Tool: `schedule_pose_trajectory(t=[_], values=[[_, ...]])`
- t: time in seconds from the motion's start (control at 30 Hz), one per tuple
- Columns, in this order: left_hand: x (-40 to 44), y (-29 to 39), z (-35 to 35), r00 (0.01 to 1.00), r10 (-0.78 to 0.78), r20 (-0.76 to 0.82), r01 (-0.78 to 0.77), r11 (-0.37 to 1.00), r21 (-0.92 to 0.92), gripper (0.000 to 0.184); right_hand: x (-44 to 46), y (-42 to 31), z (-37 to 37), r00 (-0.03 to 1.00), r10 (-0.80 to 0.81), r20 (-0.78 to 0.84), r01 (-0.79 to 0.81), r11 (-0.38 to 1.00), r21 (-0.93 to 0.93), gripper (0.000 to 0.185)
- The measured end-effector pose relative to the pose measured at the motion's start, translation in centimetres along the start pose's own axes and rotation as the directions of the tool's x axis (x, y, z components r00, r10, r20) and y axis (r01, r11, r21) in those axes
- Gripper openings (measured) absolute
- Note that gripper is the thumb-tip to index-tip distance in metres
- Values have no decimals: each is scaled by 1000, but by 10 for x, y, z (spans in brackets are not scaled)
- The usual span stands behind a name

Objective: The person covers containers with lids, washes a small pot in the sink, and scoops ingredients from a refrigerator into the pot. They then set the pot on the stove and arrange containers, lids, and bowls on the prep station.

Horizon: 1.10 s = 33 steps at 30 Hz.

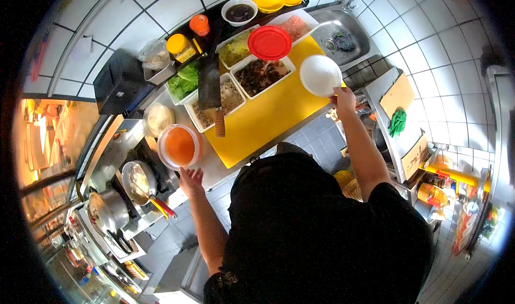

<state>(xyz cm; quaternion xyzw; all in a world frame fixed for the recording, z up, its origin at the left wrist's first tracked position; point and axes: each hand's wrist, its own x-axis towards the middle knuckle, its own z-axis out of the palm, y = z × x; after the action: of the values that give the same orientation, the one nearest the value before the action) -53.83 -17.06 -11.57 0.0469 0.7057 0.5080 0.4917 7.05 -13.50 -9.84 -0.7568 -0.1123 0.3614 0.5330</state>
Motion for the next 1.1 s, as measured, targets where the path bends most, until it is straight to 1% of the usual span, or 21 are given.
schedule_pose_trajectory(t=[0.03, 0.07, 0.1, 0.17, 0.23, 0.27, 0.3, 0.33, 0.37, 0.4, 0.47, 0.57, 0.6, 0.67, 0.77, 0.9, 0.93, 0.97, 1.03, 1.07, 1.1], values=[[-6, -1, -3, 999, -39, -13, 40, 998, 53, 49, -4, 2, -2, 1000, 5, -1, -6, 1000, -6, 29], [-32, 2, 6, 996, 85, -39, -75, 975, 208, 51, -6, 5, -5, 1000, 11, -5, -11, 1000, -11, 29], [-43, 6, 12, 996, 80, -36, -66, 955, 290, 40, -6, 8, -9, 1000, 17, -9, -17, 1000, -17, 29], [-65, -4, 23, 972, 218, 89, -235, 905, 353, 35, -8, 12, -9, 999, 38, -2, -38, 998, 43, 35], [-68, -9, 41, 813, 488, 319, -577, 595, 560, 28, -11, 11, -5, 999, 19, 30, -23, 990, 139, 37], [-75, -12, 53, 626, 633, 455, -767, 395, 506, 27, -11, 10, -5, 997, 58, 58, -64, 992, 112, 45], [-92, -1, 77, 684, 573, 451, -710, 383, 591, 31, -13, 11, -5, 999, 36, 6, -36, 999, 27, 47], [-107, 10, 99, 582, 611, 536, -761, 178, 623, 42, -18, 11, -6, 999, 7, -41, -10, 998, -54, 50], [-95, 5, 112, 337, 686, 645, -826, -113, 552, 53, -16, 10, -8, 996, -29, -85, 18, 991, -135, 53], [-96, 10, 128, 324, 649, 688, -788, -217, 576, 62, 25, 51, -22, 935, -325, -144, 214, 839, -501, 57], [-111, 25, 160, 369, 576, 730, -754, -274, 597, 67, -14, 25, -27, 882, -462, -90, 342, 761, -551, 56], [-108, 28, 195, 585, 383, 715, -628, -345, 698, 71, -31, 11, -37, 764, -645, 18, 534, 616, -579, 48], [-104, 25, 202, 595, 379, 709, -622, -340, 705, 72, -34, 4, -36, 723, -689, 47, 586, 575, -571, 45], [-96, 19, 208, 614, 369, 698, -610, -340, 716, 75, -39, -13, -33, 725, -679, 116, 619, 569, -542, 46], [-90, 11, 206, 611, 396, 685, -600, -332, 728, 79, -32, -21, -26, 661, -727, 187, 691, 491, -531, 43], [-88, -20, 153, 471, 488, 735, -706, -292, 646, 79, -28, -37, -10, 633, -733, 251, 736, 469, -488, 39], [-97, -28, 134, 412, 522, 747, -758, -259, 599, 78, -28, -39, -5, 621, -739, 261, 749, 460, -477, 38], [-112, -33, 117, 411, 547, 729, -750, -252, 612, 74, -25, -40, -3, 611, -743, 274, 757, 446, -478, 37], [-143, -39, 83, 325, 566, 758, -816, -236, 527, 69, -21, -42, 3, 587, -751, 304, 775, 412, -478, 35], [-156, -44, 65, 430, 492, 757, -774, -230, 589, 68, -27, -51, 11, 627, -722, 292, 754, 469, -459, 27], [-154, -58, 42, 462, 447, 766, -764, -238, 600, 70, -25, -53, 19, 603, -736, 307, 776, 453, -439, 25]])
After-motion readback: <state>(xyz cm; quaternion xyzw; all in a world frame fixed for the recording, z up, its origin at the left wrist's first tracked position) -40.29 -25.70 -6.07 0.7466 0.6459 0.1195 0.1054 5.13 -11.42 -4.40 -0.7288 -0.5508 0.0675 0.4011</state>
